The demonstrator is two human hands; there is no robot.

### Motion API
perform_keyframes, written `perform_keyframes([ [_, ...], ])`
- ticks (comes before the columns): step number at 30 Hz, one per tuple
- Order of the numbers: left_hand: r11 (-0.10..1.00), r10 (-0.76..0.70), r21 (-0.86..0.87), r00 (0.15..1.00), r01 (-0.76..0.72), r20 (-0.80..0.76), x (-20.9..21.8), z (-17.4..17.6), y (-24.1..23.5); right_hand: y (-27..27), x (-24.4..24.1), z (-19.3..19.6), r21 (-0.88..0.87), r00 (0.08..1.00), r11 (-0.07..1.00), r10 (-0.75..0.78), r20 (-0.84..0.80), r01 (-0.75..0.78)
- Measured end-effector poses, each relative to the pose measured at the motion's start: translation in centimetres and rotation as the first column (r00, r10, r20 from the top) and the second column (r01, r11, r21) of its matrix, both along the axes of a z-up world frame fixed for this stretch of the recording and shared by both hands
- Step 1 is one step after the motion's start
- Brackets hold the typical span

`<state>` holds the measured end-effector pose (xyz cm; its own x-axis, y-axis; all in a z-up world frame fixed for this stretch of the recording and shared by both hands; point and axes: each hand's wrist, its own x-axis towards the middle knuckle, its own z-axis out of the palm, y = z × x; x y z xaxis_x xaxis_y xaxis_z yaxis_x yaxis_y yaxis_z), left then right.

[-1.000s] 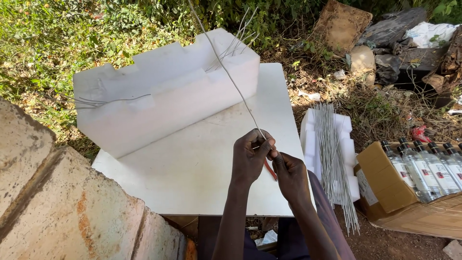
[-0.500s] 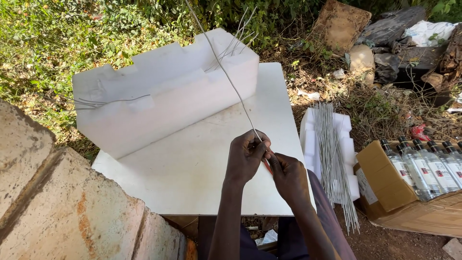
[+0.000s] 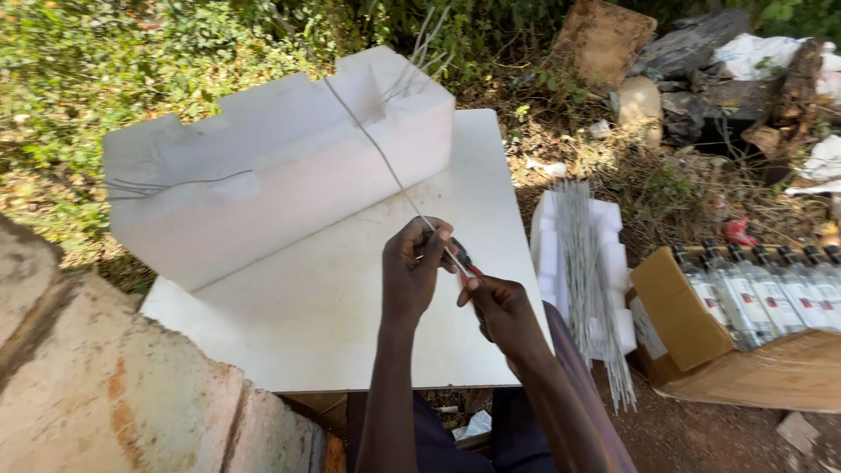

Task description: A person uses wire cutters to snip a long metal wire into numerous small segments on a white table.

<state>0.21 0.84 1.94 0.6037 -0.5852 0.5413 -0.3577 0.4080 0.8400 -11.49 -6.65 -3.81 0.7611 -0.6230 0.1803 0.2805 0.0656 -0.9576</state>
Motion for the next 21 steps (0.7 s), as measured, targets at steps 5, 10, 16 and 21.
perform_keyframes([
  [5, 0.994, -0.063, 0.094, 0.997, 0.058, 0.048, -1.2, 0.0, -0.1, 0.5, 0.5, 0.0, 0.001, 0.997, 0.997, -0.078, 0.028, 0.078],
  [10, 0.990, -0.087, 0.119, 0.994, 0.079, 0.064, -2.0, 0.6, -0.4, 0.7, 0.6, 0.4, 0.005, 0.992, 0.992, -0.125, 0.029, 0.125],
  [16, 0.993, -0.056, 0.109, 0.997, 0.050, 0.045, -1.1, -0.1, -0.6, 0.9, 0.3, 1.2, -0.039, 0.991, 0.991, -0.122, 0.063, 0.124],
  [21, 0.983, 0.001, 0.184, 0.998, -0.012, 0.062, -2.4, 1.0, 0.8, 1.2, 0.5, 0.4, -0.092, 0.998, 0.994, -0.063, 0.024, 0.065],
])
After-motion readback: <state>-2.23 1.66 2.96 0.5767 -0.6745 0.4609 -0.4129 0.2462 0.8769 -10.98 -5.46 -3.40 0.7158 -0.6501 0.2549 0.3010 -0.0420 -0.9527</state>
